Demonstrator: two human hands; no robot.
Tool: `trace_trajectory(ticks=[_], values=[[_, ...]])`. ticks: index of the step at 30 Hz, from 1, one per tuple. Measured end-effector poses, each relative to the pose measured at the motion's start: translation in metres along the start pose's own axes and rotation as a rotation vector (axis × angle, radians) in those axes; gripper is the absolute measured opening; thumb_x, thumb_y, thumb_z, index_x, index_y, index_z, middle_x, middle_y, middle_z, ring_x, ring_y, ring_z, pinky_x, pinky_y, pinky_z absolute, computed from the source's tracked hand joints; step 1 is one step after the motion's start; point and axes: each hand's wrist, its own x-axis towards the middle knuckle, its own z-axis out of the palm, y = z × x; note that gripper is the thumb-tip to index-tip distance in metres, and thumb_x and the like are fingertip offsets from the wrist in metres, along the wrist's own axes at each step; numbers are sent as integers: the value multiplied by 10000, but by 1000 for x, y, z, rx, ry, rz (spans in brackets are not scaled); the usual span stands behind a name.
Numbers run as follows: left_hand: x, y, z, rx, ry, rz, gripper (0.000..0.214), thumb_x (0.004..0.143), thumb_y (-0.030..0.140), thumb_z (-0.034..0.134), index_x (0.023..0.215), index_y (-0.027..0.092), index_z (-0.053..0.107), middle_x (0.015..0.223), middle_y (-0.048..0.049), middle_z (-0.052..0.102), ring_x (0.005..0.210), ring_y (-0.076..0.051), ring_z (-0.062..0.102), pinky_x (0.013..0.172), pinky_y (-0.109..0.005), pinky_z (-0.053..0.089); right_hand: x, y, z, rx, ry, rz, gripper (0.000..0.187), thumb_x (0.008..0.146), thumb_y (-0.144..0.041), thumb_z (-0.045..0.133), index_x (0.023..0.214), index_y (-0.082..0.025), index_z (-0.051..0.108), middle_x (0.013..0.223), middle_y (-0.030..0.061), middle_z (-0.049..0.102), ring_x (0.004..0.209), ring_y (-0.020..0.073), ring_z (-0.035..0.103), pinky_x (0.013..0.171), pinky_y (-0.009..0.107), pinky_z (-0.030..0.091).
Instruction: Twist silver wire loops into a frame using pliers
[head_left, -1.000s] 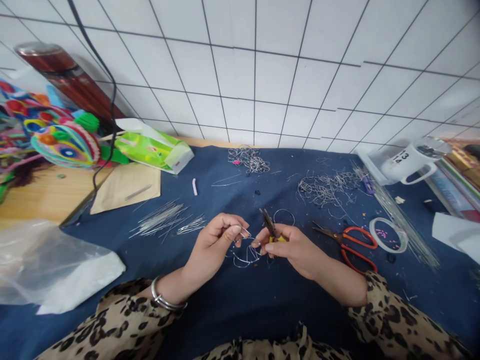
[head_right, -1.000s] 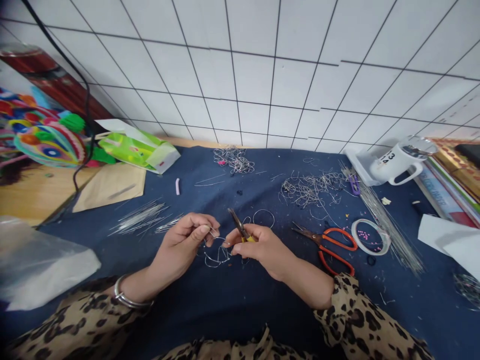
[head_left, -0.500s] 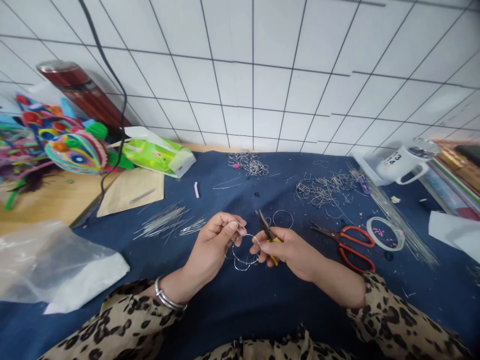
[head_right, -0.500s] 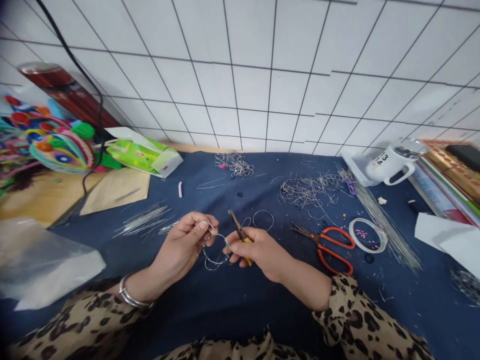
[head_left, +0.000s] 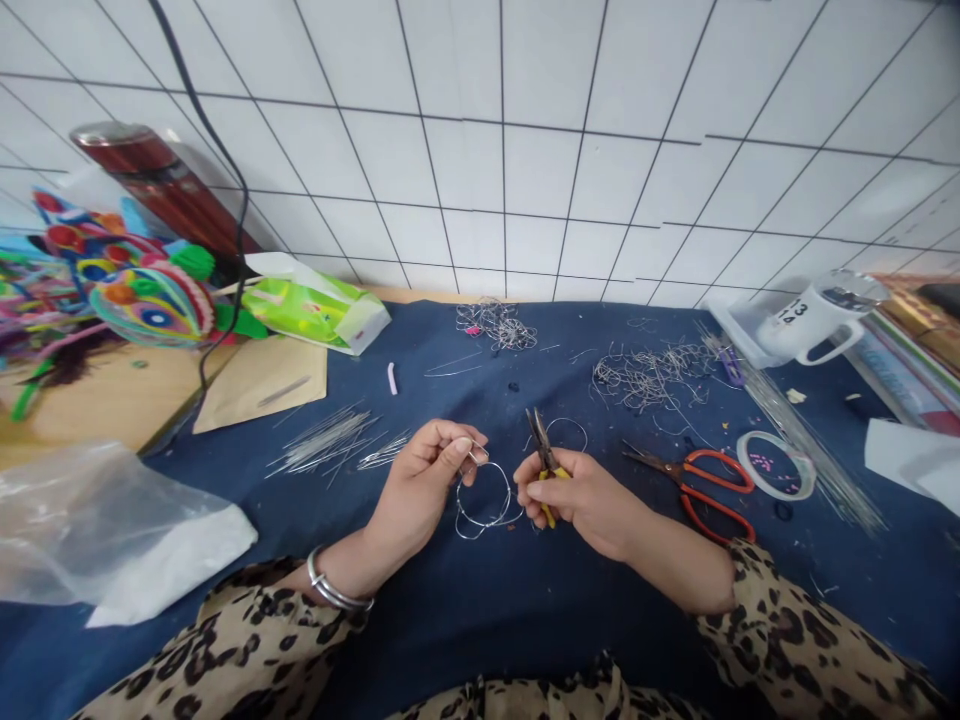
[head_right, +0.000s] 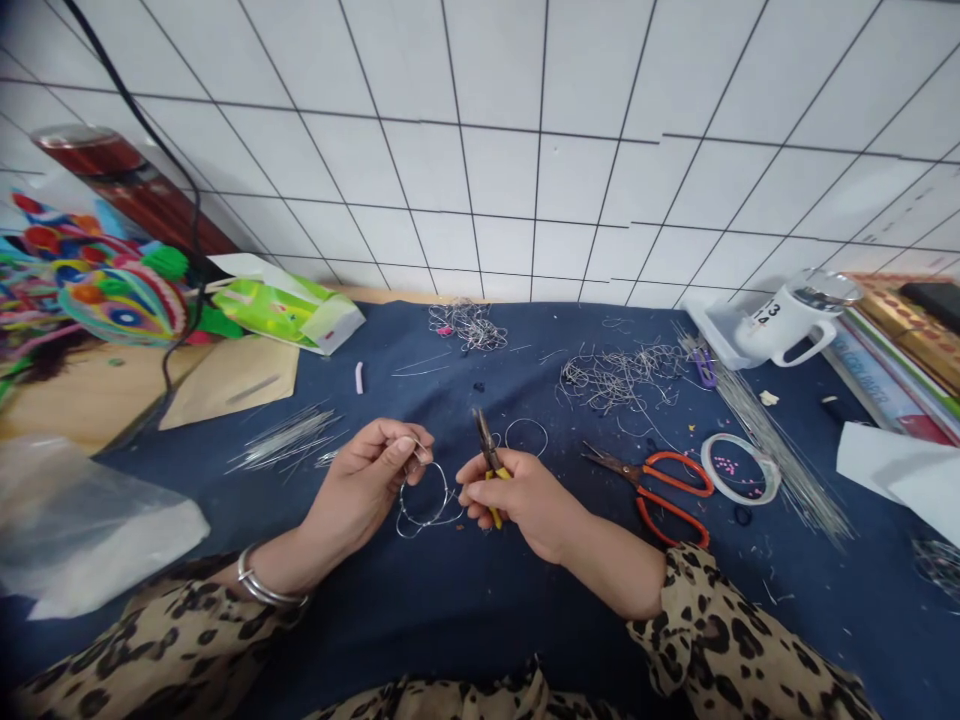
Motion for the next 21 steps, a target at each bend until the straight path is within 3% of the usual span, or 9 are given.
trace_trajectory(ticks=[6, 12, 21], values=[[-1, -2, -1, 63, 18, 33, 89, 858, 222, 531, 836, 143, 565, 815, -37, 616, 581, -80, 504, 556, -208, 405, -1, 3, 5, -95, -11, -19, 223, 673, -198, 652, 872, -182, 554, 752, -23, 545, 612, 76, 514, 589, 233, 411], [-3, -4, -2, 130, -1, 76, 102, 859, 233, 527, 827, 140, 556, 803, -35, 609, 564, -79, 495, 546, -211, 399, -5, 2, 7, -151, 49, -76, 150, 693, -164, 609, 829, -180, 549, 737, -31, 503, 605, 72, 479, 589, 237, 406], [-7, -4, 0, 249, -112, 101, 111, 894, 237, 466, 882, 148, 532, 664, -3, 569, 543, -91, 487, 522, -214, 397, -8, -1, 13, -150, 139, -186, 148, 683, -149, 615, 805, -182, 540, 706, -34, 500, 637, 86, 473, 612, 249, 407]])
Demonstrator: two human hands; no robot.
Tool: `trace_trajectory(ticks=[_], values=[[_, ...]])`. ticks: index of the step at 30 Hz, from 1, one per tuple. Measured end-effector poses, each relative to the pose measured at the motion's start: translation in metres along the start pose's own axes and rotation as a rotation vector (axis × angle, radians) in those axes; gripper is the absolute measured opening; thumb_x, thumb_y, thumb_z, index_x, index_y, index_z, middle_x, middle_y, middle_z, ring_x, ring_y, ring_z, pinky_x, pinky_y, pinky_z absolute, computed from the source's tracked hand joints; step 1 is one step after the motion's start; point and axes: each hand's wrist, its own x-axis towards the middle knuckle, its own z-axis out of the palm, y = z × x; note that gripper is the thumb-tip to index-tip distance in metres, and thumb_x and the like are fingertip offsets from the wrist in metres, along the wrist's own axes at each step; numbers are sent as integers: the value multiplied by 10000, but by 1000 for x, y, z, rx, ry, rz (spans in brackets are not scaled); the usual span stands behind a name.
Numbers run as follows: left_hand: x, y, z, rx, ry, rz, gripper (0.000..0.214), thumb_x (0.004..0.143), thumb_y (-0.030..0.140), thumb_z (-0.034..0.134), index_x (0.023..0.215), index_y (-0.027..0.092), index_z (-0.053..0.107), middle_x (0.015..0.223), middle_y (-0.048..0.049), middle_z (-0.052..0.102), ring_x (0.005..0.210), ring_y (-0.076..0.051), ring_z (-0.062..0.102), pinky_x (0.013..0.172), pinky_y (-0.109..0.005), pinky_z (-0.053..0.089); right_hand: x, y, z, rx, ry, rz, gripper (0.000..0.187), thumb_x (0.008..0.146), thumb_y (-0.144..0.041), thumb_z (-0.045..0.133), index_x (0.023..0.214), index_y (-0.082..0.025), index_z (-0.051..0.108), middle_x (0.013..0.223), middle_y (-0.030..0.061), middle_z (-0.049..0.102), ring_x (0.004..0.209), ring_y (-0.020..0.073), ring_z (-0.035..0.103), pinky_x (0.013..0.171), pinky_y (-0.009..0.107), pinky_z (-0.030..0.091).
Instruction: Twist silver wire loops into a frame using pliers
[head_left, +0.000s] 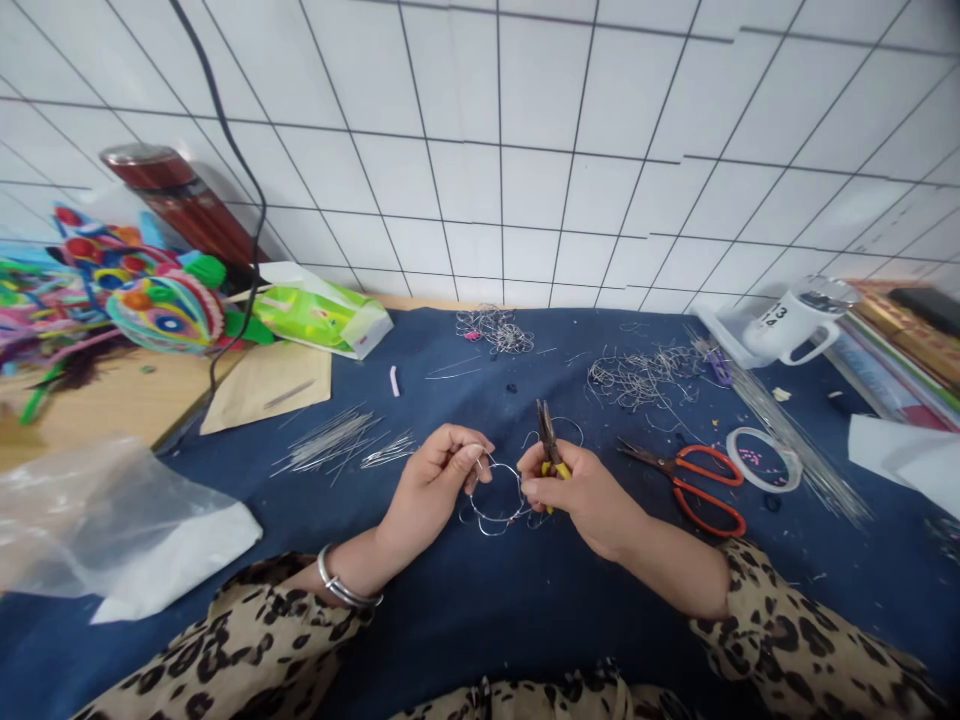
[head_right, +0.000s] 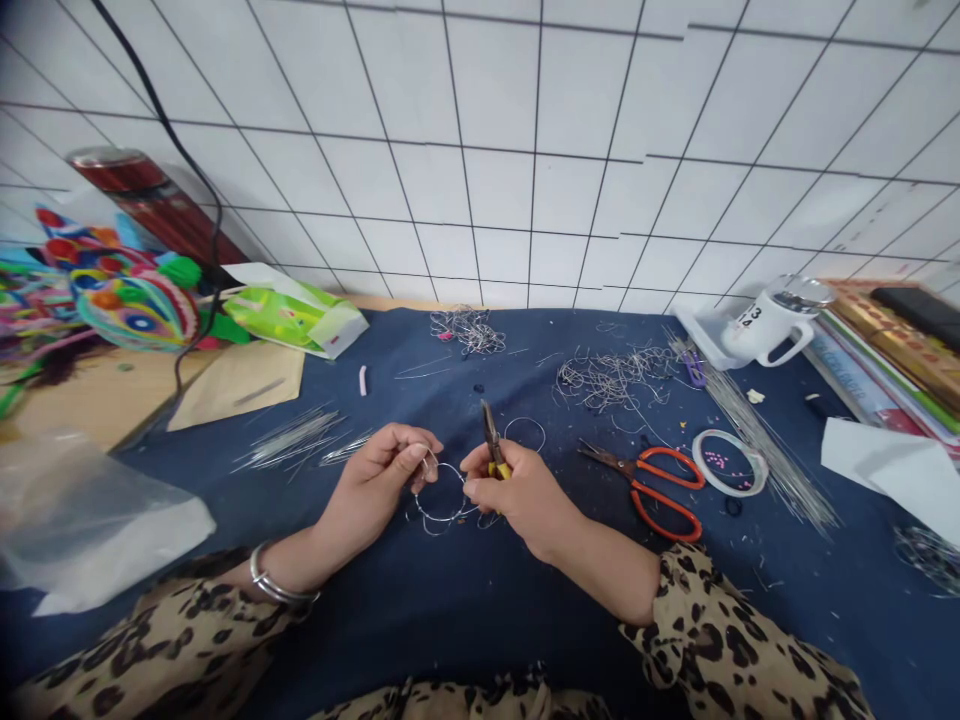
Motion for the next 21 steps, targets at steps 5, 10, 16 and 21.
trace_trajectory(ticks=[5, 10, 16, 21], values=[[-2, 5, 2, 70, -55, -22, 124, 903, 228, 446, 862, 143, 526, 631, 17, 538, 554, -86, 504, 572, -221, 414, 1, 4, -3, 17, -50, -20, 129, 720, -158, 588, 841, -173, 550, 806, 10, 588, 685, 103, 517, 640, 266, 420], [-4, 6, 5, 116, -97, -25, 120, 901, 227, 451, 860, 141, 525, 654, 23, 520, 562, -77, 493, 592, -221, 410, -1, 9, -7, 73, -92, -31, 149, 722, -113, 568, 861, -168, 573, 862, 20, 601, 687, 95, 527, 647, 262, 427], [-5, 6, 4, 66, -84, -15, 107, 893, 221, 462, 853, 141, 521, 687, 13, 531, 555, -74, 488, 566, -215, 409, -1, 12, -6, 137, -136, -8, 140, 753, -131, 552, 886, -163, 579, 852, 30, 608, 715, 117, 573, 664, 282, 448], [-7, 7, 3, 66, -69, 24, 106, 893, 218, 465, 854, 142, 527, 746, -6, 559, 570, -78, 507, 577, -223, 425, -2, 13, -4, 204, -154, 97, 147, 760, -157, 564, 907, -163, 550, 942, 58, 619, 738, 135, 605, 676, 307, 475]])
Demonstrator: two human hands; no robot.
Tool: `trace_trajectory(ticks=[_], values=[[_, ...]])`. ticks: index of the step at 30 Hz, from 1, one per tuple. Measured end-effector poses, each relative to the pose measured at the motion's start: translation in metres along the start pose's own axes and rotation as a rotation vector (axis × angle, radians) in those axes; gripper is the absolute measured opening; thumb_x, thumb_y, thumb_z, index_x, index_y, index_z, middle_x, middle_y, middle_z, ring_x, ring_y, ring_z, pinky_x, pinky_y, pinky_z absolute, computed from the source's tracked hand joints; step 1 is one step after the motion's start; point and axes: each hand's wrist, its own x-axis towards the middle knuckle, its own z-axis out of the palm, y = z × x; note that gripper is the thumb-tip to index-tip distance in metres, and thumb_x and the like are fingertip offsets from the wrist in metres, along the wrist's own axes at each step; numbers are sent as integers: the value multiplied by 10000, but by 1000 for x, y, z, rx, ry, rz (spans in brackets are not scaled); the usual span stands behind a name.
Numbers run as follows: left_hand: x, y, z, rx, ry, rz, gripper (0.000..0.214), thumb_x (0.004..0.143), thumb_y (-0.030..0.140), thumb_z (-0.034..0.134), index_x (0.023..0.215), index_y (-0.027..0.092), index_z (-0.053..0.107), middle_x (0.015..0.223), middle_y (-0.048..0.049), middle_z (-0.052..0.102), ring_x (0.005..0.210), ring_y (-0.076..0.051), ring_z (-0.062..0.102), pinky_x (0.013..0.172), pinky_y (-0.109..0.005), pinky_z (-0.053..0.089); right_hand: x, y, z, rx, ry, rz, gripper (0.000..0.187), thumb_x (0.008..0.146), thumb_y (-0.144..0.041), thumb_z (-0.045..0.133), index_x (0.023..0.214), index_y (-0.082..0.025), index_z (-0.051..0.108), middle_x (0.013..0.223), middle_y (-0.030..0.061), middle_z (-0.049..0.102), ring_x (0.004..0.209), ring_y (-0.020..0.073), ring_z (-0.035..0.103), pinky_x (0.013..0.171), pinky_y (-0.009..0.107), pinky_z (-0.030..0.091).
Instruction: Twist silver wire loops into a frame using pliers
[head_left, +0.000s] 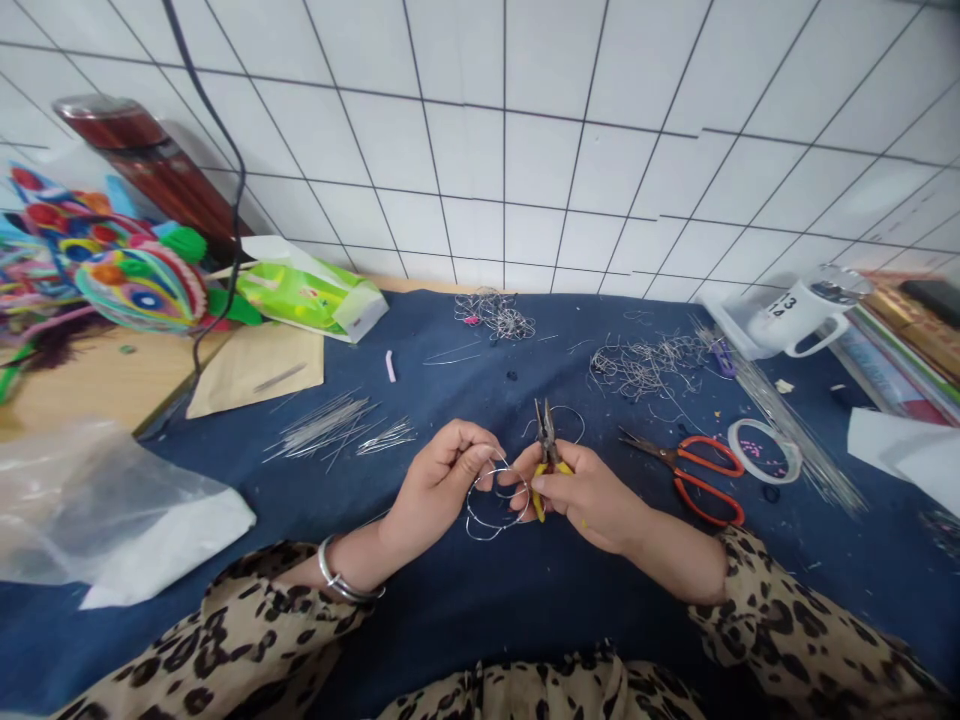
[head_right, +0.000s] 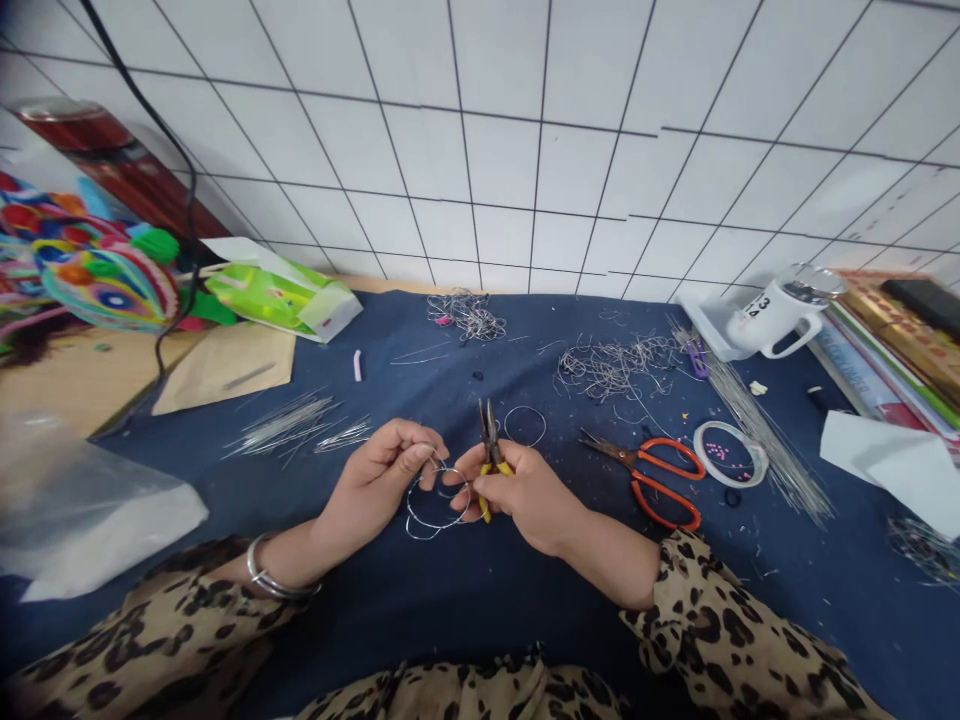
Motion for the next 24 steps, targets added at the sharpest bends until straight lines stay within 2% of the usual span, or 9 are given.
trace_trajectory(ticks=[8, 13, 17, 20, 24], values=[[0, 0, -1, -19, 22, 22, 84, 895, 197, 464, 862, 146, 523, 779, -5, 557, 570, -70, 519, 572, -218, 438, 4, -1, -3, 45, -8, 104, 174, 808, -283, 550, 926, -157, 536, 902, 80, 629, 710, 150, 611, 660, 340, 498], [-1, 0, 0, -43, 32, 54, 69, 890, 193, 472, 870, 150, 522, 835, -19, 573, 571, -67, 523, 584, -226, 447, 5, 0, -2, 39, -76, 206, 264, 832, -384, 517, 961, -155, 531, 825, 78, 632, 671, 164, 615, 611, 335, 498], [-2, 1, 0, -22, 20, 34, 76, 887, 204, 477, 867, 147, 524, 810, -24, 585, 573, -77, 525, 590, -232, 444, 4, 0, -1, 71, -71, 158, 249, 815, -355, 548, 979, -169, 524, 842, 66, 631, 686, 144, 602, 641, 320, 490], [-2, 3, -1, 21, 13, 22, 100, 889, 219, 473, 866, 144, 535, 708, -6, 570, 568, -88, 522, 594, -235, 436, 2, -1, -1, 58, -9, 108, 224, 786, -299, 586, 961, -172, 528, 833, 51, 623, 685, 130, 587, 648, 303, 478], [-1, 3, -2, 45, 6, 16, 117, 889, 237, 473, 866, 142, 537, 682, -5, 571, 565, -96, 533, 589, -237, 436, 2, -2, -2, 41, 93, 58, 209, 761, -263, 607, 938, -178, 537, 778, 22, 603, 659, 113, 566, 633, 282, 461]])
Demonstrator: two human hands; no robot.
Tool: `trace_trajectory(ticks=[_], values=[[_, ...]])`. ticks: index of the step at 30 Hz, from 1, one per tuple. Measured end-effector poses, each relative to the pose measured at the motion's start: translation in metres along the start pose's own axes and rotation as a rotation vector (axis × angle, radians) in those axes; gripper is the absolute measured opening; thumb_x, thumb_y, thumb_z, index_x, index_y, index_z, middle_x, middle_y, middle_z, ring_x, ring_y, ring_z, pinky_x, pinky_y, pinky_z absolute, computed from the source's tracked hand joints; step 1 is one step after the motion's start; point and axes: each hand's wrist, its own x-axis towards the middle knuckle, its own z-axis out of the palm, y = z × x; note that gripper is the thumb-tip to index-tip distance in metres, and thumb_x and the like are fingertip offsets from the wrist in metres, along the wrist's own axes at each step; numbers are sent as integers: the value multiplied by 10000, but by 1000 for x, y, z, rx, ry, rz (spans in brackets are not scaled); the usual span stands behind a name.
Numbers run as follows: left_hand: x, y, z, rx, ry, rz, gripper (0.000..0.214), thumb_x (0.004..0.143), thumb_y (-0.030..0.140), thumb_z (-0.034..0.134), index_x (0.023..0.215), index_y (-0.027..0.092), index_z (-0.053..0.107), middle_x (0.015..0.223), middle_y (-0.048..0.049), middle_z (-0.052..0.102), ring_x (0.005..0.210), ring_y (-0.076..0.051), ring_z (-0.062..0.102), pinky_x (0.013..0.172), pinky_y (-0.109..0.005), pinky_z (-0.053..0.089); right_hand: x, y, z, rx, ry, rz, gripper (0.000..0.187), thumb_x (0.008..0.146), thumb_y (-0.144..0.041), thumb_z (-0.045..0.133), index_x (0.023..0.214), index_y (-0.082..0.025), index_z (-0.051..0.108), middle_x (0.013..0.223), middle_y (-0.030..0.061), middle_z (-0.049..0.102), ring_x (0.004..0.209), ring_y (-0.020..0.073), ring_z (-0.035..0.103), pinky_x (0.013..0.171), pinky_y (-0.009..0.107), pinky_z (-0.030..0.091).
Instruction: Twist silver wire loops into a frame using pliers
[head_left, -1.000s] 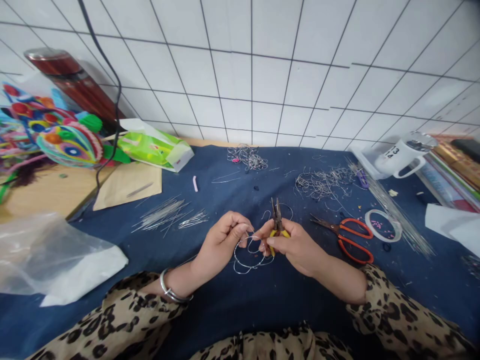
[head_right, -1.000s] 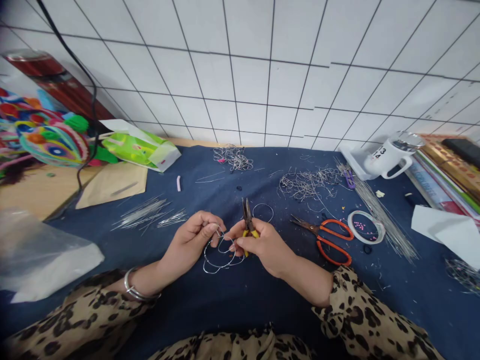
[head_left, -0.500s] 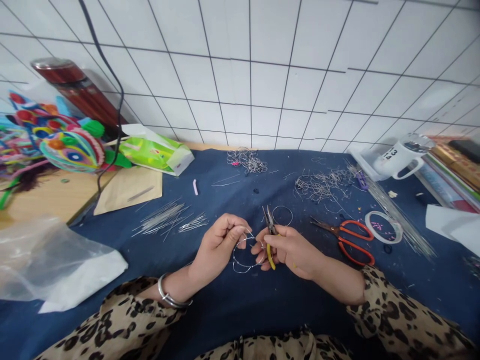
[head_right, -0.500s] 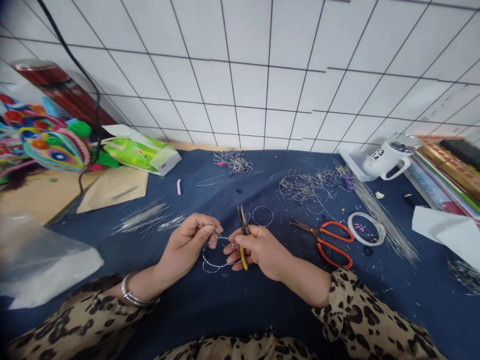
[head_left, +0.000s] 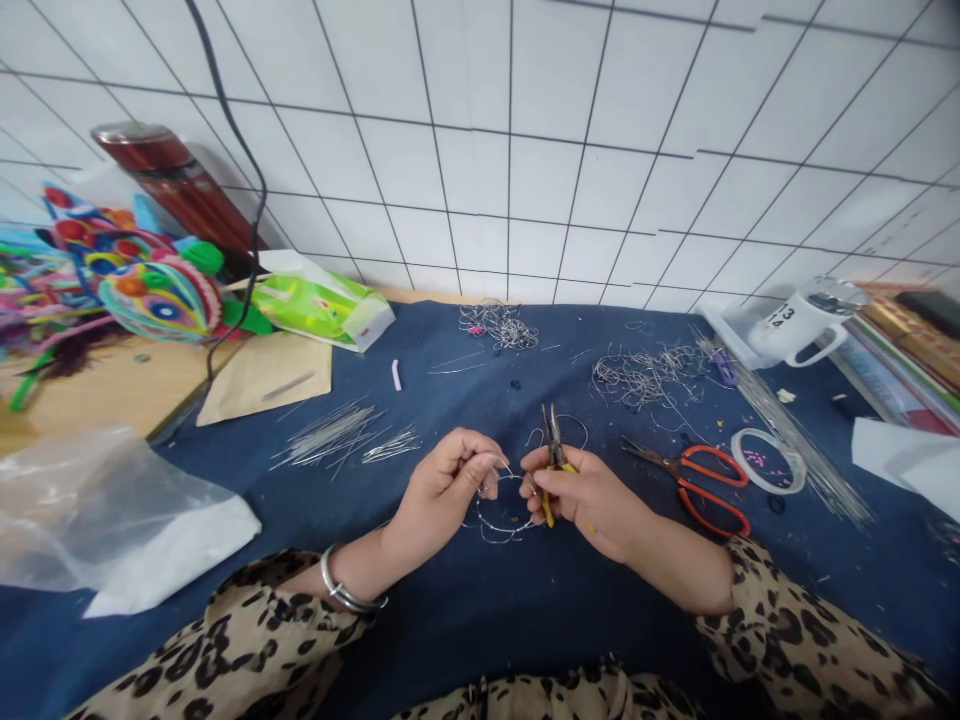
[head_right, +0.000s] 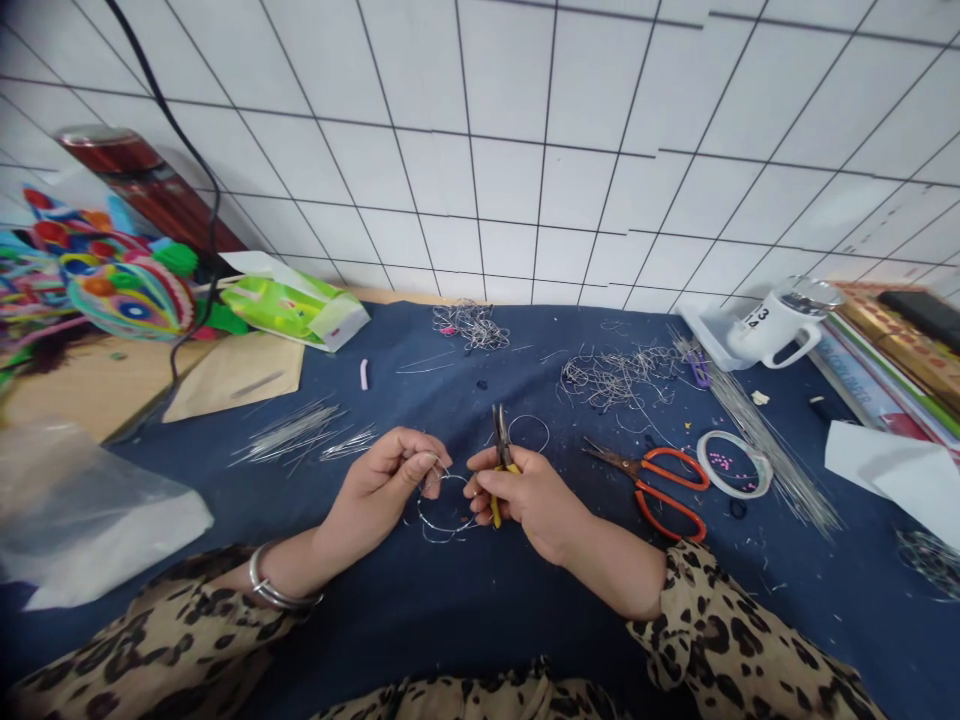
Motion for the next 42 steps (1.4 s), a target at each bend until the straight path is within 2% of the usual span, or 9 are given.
trace_trajectory(ticks=[12, 23, 31, 37, 42], values=[[2, -3, -3, 114, -44, -13, 118, 878, 251, 487, 881, 145, 537, 670, -3, 567, 591, -108, 534, 594, -235, 425, 2, -2, 1, -169, 164, -194, 180, 699, -218, 638, 850, -165, 556, 707, -14, 577, 618, 97, 538, 629, 273, 427], [-1, -7, 1, 142, -30, -40, 109, 894, 248, 440, 841, 169, 496, 624, 26, 465, 515, -89, 424, 504, -210, 354, 3, 0, 3, -243, 119, -161, 127, 720, -212, 600, 838, -173, 574, 644, -41, 519, 576, 86, 507, 602, 258, 419], [-3, -6, 0, 401, -69, 94, 63, 872, 194, 449, 850, 179, 506, 744, -6, 524, 635, -115, 485, 571, -220, 382, 5, -4, 5, -360, 160, -200, 101, 732, -207, 572, 832, -196, 575, 690, -39, 495, 591, 84, 482, 604, 252, 408], [-1, -5, 0, 435, -71, 161, 74, 871, 182, 447, 852, 183, 518, 741, -8, 537, 637, -118, 496, 596, -231, 397, 5, -3, 5, -498, 123, -288, 132, 757, -206, 537, 882, -219, 579, 786, -23, 521, 675, 100, 483, 664, 266, 405], [0, -8, -1, 442, -102, 275, 92, 866, 163, 446, 859, 186, 535, 763, -31, 568, 692, -140, 526, 648, -258, 422, 4, -5, 5, -570, 111, -302, 154, 765, -214, 526, 912, -223, 574, 766, -23, 513, 674, 106, 474, 674, 269, 393]])
